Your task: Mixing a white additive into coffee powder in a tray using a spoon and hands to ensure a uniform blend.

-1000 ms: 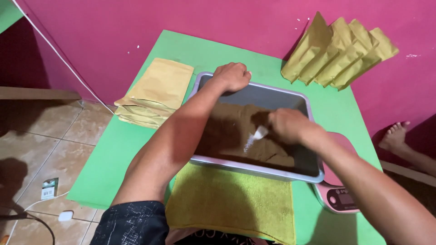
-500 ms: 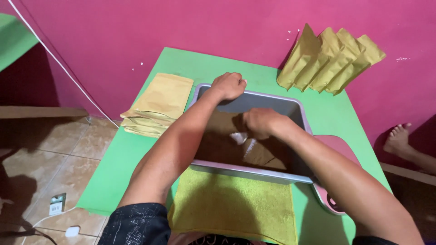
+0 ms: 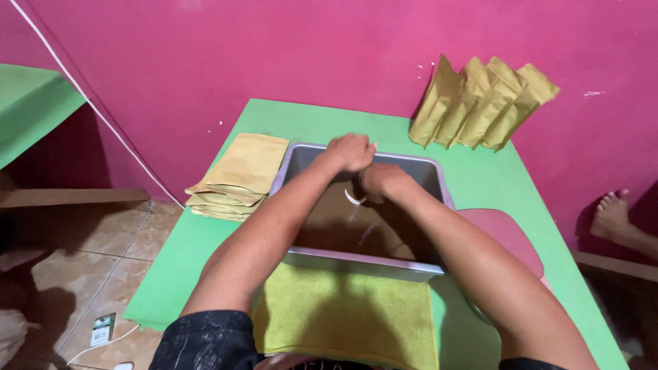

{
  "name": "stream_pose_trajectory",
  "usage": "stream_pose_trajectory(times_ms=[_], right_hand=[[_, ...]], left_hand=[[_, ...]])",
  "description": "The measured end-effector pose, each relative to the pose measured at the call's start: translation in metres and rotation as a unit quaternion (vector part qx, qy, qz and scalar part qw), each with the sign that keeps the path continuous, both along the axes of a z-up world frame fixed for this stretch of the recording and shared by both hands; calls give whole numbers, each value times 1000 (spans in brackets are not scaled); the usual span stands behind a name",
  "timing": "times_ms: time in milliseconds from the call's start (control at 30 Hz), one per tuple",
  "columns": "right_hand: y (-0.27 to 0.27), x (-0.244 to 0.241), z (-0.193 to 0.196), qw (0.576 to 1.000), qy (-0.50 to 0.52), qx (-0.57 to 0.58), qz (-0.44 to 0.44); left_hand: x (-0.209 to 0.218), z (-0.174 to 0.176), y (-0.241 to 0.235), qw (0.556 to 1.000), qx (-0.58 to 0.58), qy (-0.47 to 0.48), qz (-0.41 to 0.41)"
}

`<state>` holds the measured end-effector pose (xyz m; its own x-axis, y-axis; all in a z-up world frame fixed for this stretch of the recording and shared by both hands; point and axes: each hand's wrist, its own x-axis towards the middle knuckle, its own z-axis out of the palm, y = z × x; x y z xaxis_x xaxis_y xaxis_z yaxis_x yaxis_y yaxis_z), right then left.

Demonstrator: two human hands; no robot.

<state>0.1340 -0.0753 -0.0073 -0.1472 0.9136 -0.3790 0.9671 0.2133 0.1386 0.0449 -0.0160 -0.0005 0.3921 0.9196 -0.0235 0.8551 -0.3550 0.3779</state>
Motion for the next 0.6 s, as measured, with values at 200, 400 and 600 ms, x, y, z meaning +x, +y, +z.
stream_pose_trajectory(times_ms=[200,400,600], right_hand=[[1,17,-8,999,25,23,29],[39,38,-63,984,-12,161,69],[50,49,-65,955,-98,247,131]], left_hand=[[-4,2,-10,1000,5,3,-1],[-6,2,-2,1000,-17,-13,-9],[-11,10,-7,999,-32,-37,-14]])
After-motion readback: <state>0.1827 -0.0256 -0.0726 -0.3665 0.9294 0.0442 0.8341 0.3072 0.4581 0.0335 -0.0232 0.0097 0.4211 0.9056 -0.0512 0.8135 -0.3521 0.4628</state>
